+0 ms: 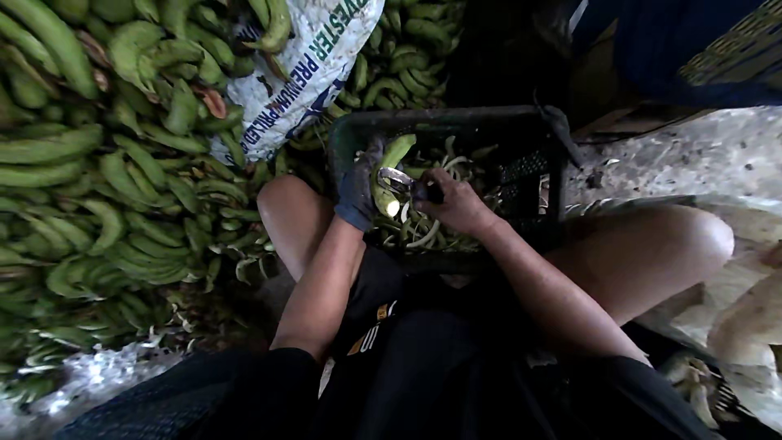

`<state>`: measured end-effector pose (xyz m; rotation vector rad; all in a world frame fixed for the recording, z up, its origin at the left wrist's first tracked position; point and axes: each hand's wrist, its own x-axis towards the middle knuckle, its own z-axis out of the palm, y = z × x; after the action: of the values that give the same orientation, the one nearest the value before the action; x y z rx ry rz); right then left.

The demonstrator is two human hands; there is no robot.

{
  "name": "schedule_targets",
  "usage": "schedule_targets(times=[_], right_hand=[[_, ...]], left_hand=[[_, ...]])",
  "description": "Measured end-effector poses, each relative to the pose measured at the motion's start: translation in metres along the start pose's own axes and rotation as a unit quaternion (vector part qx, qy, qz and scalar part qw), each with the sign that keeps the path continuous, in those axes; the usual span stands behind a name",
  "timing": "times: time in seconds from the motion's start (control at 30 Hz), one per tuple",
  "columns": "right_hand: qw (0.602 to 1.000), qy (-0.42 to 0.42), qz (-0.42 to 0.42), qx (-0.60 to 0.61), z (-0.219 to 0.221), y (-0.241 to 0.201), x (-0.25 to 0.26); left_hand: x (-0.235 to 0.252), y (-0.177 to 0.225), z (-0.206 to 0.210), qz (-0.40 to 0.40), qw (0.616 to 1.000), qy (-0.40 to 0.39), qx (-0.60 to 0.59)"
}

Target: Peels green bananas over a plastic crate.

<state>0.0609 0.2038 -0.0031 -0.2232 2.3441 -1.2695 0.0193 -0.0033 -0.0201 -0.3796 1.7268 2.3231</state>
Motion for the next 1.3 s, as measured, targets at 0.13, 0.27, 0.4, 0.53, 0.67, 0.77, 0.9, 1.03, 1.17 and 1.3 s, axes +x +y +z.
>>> schedule_targets(times=[0.13,0.27,0.4,0.53,0.67,0.77,0.9,1.03,1.17,1.3], right_hand=[[1.000,0.004,-0.007,-0.021,-0.002,-0.003,-0.003],[0.997,0.008,-0.079,0.003,0.004,-0.002,-0.010],[0.995,-0.022,-0.093,-0.005,0.015,0.001,-0.009],[0.993,0.041,-0.049,-0.097,0.006,0.008,-0.003],[0.964,0.212,-0.010,-0.162,-0.022,0.022,-0.002],[0.959,0.246,0.058,-0.131,-0.048,0.022,-0.005],[0.984,0.168,-0.023,-0.061,-0.026,0.007,-0.011],[0.992,0.078,-0.097,0.002,-0.004,-0.014,-0.022],[0.992,0.057,-0.105,0.044,-0.006,-0.020,-0.027],[0.991,0.039,-0.124,0.045,-0.005,-0.016,-0.030]], left_hand=[[-0.003,0.000,0.000,0.021,0.995,0.032,0.094],[0.001,0.004,-0.004,0.007,0.999,0.030,0.013],[0.002,0.007,0.002,0.000,0.999,0.018,-0.036],[-0.022,-0.005,0.020,-0.022,0.999,0.006,0.039],[-0.070,0.001,0.034,-0.163,0.985,0.051,0.021],[-0.096,0.002,0.011,-0.252,0.965,-0.030,-0.069],[-0.074,0.004,-0.007,-0.207,0.957,-0.124,-0.164],[-0.048,0.014,0.005,0.011,0.992,0.041,0.119],[-0.025,0.013,0.015,0.058,0.996,0.044,0.043],[-0.015,0.004,0.014,0.052,0.998,0.034,-0.019]])
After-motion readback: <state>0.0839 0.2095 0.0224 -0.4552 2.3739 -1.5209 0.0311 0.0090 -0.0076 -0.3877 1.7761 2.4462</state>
